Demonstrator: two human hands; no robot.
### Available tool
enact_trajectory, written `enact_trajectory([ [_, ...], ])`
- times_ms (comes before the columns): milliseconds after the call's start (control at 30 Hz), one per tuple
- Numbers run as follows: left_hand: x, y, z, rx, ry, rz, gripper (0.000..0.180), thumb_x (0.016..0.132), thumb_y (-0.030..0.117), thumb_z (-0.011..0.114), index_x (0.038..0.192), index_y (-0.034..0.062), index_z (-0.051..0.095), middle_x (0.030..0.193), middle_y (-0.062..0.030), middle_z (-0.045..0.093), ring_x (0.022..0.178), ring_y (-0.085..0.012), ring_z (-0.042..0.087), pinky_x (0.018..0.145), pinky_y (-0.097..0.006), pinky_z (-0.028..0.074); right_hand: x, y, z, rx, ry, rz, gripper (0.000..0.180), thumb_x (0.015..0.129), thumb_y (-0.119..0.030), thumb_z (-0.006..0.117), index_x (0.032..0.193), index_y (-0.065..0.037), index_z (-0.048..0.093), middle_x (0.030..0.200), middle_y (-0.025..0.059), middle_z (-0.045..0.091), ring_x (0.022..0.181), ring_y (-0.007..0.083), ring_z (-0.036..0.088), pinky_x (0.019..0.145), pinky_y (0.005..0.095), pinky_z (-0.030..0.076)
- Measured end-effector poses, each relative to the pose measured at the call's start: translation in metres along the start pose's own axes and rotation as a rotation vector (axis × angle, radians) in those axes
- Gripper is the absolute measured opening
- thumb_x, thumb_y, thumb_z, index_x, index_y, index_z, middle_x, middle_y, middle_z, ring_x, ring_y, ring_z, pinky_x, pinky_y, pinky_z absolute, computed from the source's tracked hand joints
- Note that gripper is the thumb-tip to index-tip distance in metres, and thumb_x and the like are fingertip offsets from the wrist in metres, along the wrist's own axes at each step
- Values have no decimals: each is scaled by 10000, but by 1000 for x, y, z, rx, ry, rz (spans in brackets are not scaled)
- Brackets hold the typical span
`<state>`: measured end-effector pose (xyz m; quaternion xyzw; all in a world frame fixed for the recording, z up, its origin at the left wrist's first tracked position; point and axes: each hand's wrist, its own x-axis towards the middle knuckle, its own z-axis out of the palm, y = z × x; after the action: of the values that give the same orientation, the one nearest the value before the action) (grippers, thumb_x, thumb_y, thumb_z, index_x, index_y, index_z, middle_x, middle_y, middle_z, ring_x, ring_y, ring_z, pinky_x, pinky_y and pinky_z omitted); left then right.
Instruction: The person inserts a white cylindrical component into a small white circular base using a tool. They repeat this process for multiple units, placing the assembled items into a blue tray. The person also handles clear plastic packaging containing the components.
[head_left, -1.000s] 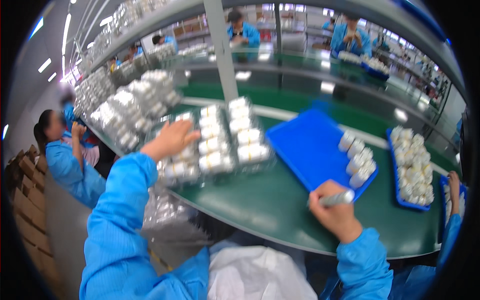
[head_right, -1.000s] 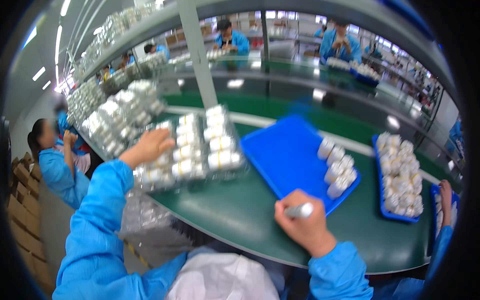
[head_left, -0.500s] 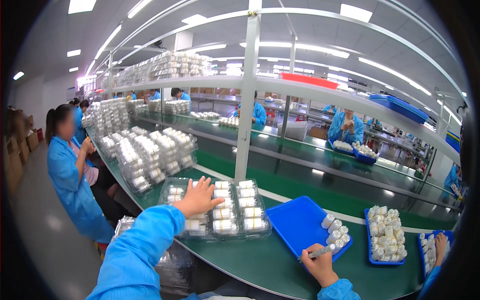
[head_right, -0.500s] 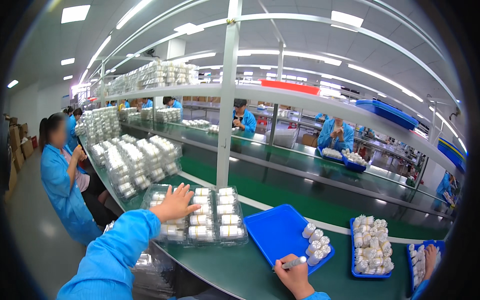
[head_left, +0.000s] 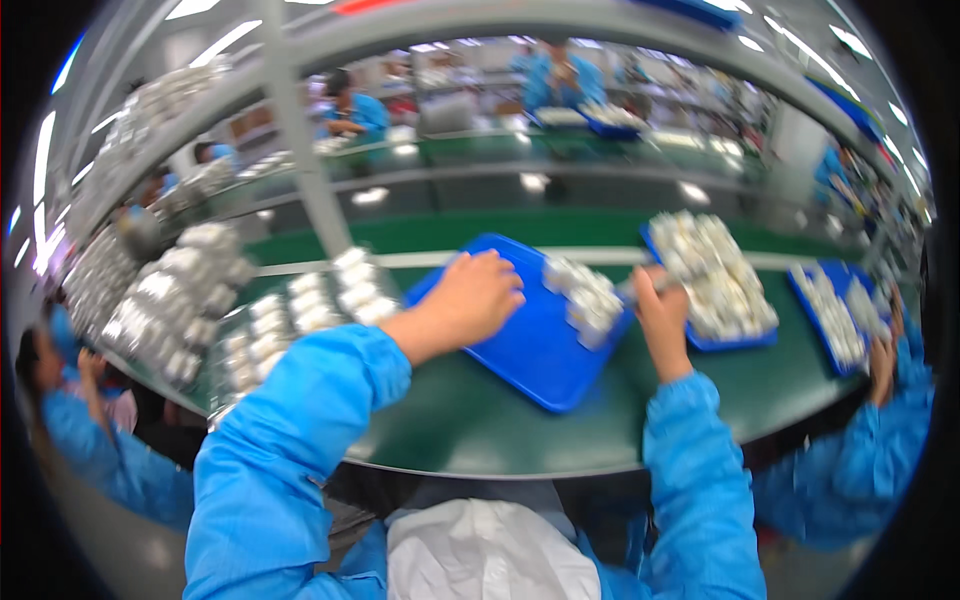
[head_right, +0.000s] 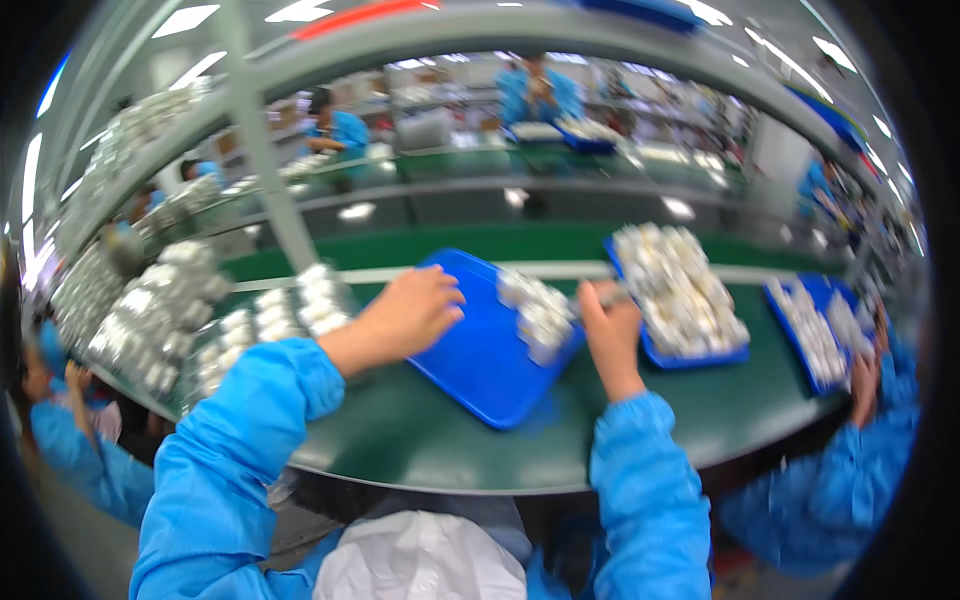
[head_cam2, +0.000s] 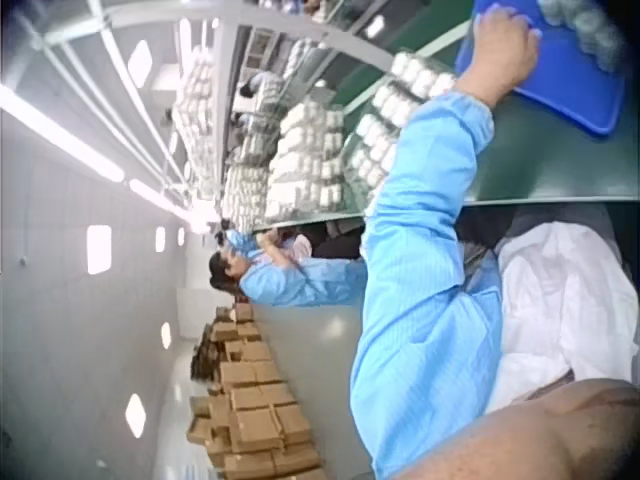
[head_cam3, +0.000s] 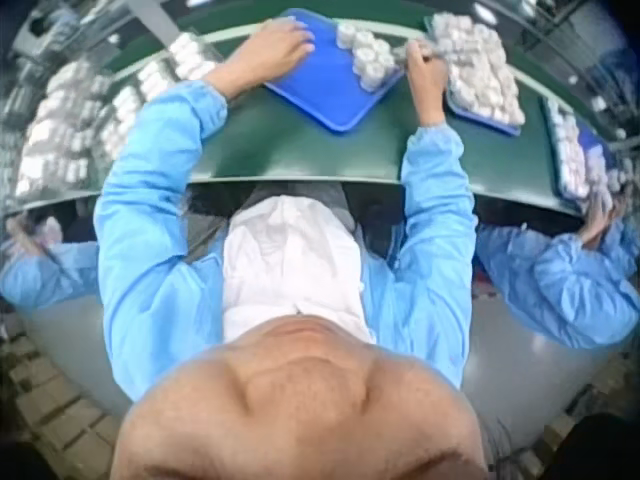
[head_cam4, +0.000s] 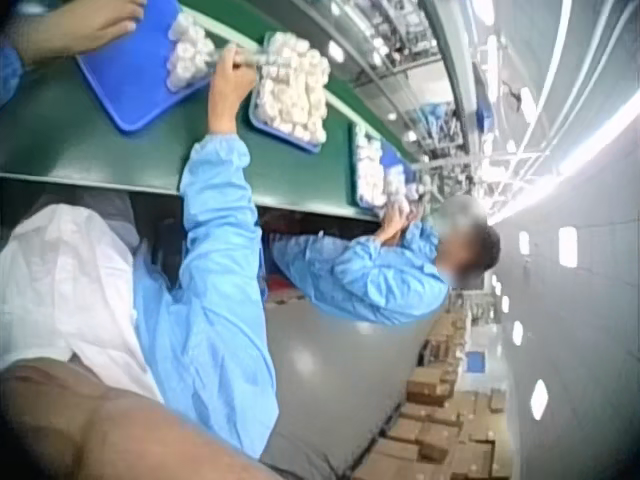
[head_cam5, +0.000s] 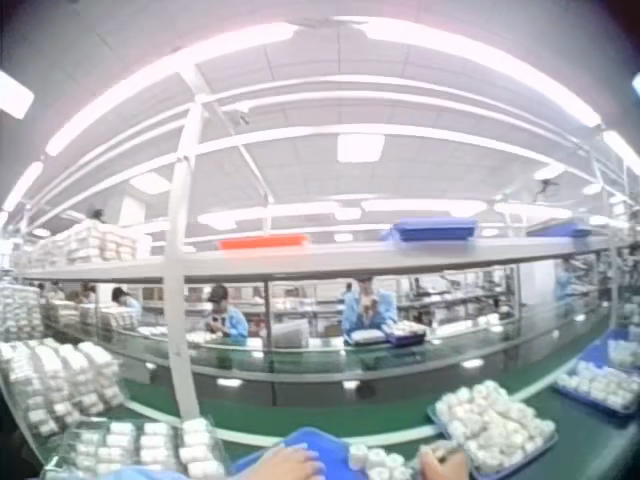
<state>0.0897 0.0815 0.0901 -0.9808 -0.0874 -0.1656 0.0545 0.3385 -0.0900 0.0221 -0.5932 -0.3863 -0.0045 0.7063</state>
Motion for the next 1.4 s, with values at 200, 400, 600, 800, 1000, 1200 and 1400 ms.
enact_trajectory([
  [200, 82, 70, 61, -345, 81, 30, 506, 888, 391, 701, 1201, -1, 634, 1106, -249, 614, 1095, -403, 580, 921, -470, 495, 5, -4, -23, -46, 81, 31, 229, 931, -172, 679, 778, -7, 633, 631, -4, 581, 585, 66, 505, 527, 280, 403],
  [400, 85, 97, 68, -208, 114, -25, 576, 777, 390, 843, 1193, 37, 656, 1108, -174, 514, 1025, -368, 548, 946, -426, 477, -4, -14, -16, -15, -5, -43, 191, 922, -162, 687, 819, -1, 671, 660, 30, 647, 583, 80, 570, 547, 269, 455],
  [600, 58, 95, 93, -438, 202, -37, 431, 801, 197, 804, 1183, 57, 662, 1134, -178, 530, 1012, -369, 593, 854, -424, 536, -15, -19, -1, -155, -70, -145, 167, 912, -150, 705, 832, -5, 692, 665, 29, 652, 605, 81, 575, 557, 266, 446],
  [800, 11, 73, 53, -492, 446, -34, 352, 797, 113, 758, 1136, 79, 669, 1165, -140, 600, 972, -300, 595, 849, -385, 515, -25, -13, 5, -95, -144, -47, 187, 953, -152, 680, 822, -19, 678, 670, -27, 600, 611, 40, 509, 531, 239, 385],
  [1000, -97, 62, 12, -693, 272, -247, 511, 778, 111, 769, 1257, 75, 593, 1089, -54, 656, 915, -217, 558, 833, -344, 496, -63, -53, 36, 100, -368, 122, 152, 954, -153, 682, 848, -45, 685, 692, 0, 641, 543, 39, 520, 466, 206, 368],
  [1200, -140, 60, 40, -816, 260, -397, 465, 765, 94, 791, 1209, 56, 657, 1144, -97, 656, 1042, -250, 614, 904, -333, 499, -97, -71, 100, 114, -641, 31, 159, 910, -144, 716, 830, -9, 693, 713, 39, 700, 621, 92, 620, 546, 258, 459],
  [1400, -142, 64, 45, -811, 283, -342, 482, 760, 91, 803, 1216, 47, 653, 1138, -91, 669, 1042, -249, 618, 902, -343, 500, -108, -66, 94, 1, -674, 74, 177, 891, -159, 705, 802, -8, 675, 654, 40, 632, 588, 99, 576, 536, 272, 438],
])
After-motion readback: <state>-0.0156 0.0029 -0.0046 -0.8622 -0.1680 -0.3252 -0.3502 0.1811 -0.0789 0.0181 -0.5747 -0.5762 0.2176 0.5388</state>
